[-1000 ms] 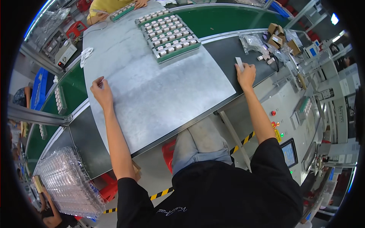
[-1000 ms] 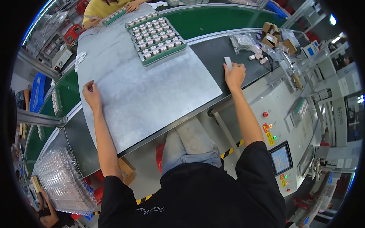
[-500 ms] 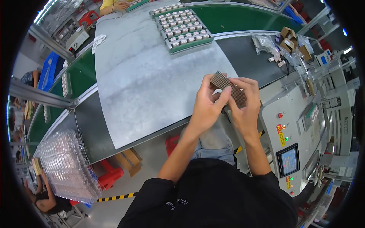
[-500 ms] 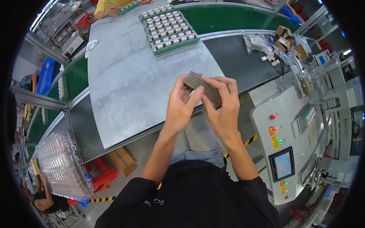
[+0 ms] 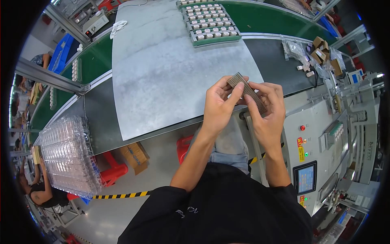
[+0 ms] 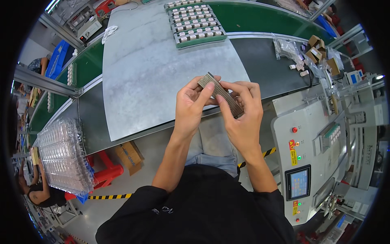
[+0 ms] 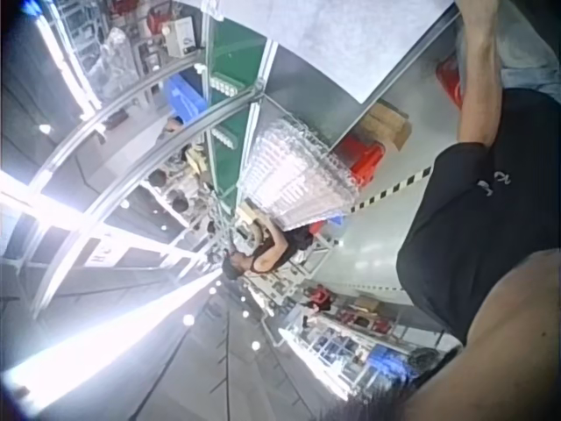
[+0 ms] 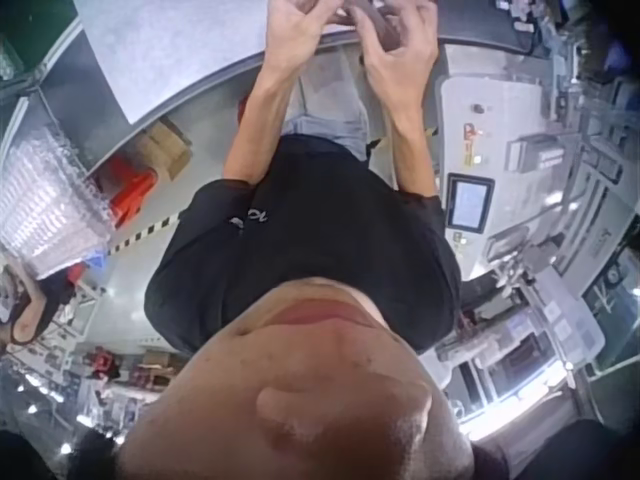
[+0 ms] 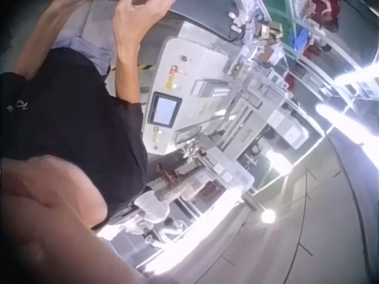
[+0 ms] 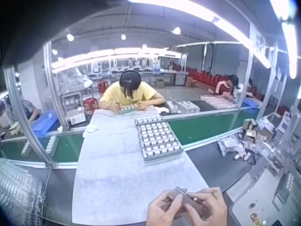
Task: Placing trays of electronic components into a testing or processing machine.
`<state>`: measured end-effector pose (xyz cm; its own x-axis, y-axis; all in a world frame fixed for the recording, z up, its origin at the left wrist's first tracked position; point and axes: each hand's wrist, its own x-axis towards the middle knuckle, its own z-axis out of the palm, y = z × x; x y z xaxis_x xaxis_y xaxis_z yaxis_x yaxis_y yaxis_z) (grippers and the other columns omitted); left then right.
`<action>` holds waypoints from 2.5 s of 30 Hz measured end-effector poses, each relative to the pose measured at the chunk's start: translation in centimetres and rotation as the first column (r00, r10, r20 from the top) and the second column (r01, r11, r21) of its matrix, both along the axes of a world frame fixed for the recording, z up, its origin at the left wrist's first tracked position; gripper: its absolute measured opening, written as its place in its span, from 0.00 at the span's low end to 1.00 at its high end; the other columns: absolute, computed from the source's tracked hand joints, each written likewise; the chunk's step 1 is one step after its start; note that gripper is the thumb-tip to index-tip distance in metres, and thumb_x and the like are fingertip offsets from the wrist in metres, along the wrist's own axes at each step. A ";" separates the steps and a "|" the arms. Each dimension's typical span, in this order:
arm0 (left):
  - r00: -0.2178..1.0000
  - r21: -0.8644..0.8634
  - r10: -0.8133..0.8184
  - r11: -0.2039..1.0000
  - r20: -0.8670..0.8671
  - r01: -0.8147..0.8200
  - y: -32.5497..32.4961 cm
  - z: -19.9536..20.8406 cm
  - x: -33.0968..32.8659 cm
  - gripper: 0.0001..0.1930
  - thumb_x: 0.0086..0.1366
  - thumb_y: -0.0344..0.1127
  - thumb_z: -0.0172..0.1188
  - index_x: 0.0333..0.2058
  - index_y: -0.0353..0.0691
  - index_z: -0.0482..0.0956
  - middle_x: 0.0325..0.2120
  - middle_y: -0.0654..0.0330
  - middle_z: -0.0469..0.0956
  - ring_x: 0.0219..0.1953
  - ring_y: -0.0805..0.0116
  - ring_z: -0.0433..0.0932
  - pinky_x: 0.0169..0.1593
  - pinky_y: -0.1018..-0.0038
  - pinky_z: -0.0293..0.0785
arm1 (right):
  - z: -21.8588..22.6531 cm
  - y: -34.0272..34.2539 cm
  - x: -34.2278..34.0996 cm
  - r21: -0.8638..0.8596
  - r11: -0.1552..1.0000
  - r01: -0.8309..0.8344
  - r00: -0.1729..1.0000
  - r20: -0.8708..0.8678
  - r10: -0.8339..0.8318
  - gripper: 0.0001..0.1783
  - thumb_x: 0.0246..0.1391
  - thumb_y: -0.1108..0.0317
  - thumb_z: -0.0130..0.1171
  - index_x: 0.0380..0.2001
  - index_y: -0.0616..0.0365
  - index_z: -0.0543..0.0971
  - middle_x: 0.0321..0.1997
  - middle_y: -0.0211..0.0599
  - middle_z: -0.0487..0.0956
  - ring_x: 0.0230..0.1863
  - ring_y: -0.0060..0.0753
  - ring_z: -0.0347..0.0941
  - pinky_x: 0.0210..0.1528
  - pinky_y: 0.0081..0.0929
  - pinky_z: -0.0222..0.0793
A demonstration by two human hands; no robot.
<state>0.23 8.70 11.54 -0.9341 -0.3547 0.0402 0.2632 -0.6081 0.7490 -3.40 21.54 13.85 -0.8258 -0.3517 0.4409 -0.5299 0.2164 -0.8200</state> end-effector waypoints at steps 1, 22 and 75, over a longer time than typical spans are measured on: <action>1.000 0.000 0.001 1.000 -0.001 -0.001 0.1 -0.2 0.0 0.11 0.71 0.30 0.62 0.46 0.29 0.78 0.40 0.58 0.81 0.41 0.74 0.80 0.45 0.74 0.84 | 0.0 0.0 0.0 -0.011 1.000 0.003 1.000 0.000 -0.003 0.17 0.53 0.80 0.67 0.47 0.58 0.83 0.47 0.37 0.73 0.42 0.28 0.76 0.38 0.25 0.73; 0.991 -0.147 -0.028 0.988 0.132 0.047 0.3 -2.0 0.4 0.08 0.66 0.29 0.65 0.39 0.31 0.79 0.34 0.61 0.82 0.39 0.76 0.80 0.40 0.77 0.78 | 1.9 -0.1 -3.1 0.134 0.970 -0.202 0.957 0.236 0.167 0.08 0.59 0.69 0.66 0.40 0.59 0.88 0.37 0.35 0.82 0.34 0.23 0.76 0.33 0.21 0.69; 0.979 0.255 0.049 0.962 0.198 -0.100 -2.4 -5.3 0.8 0.15 0.72 0.40 0.63 0.49 0.34 0.78 0.41 0.53 0.84 0.43 0.63 0.85 0.43 0.68 0.82 | 5.2 6.1 -3.8 -0.049 0.999 -0.005 0.892 0.451 0.027 0.14 0.62 0.70 0.65 0.46 0.69 0.84 0.35 0.44 0.85 0.32 0.27 0.82 0.37 0.23 0.80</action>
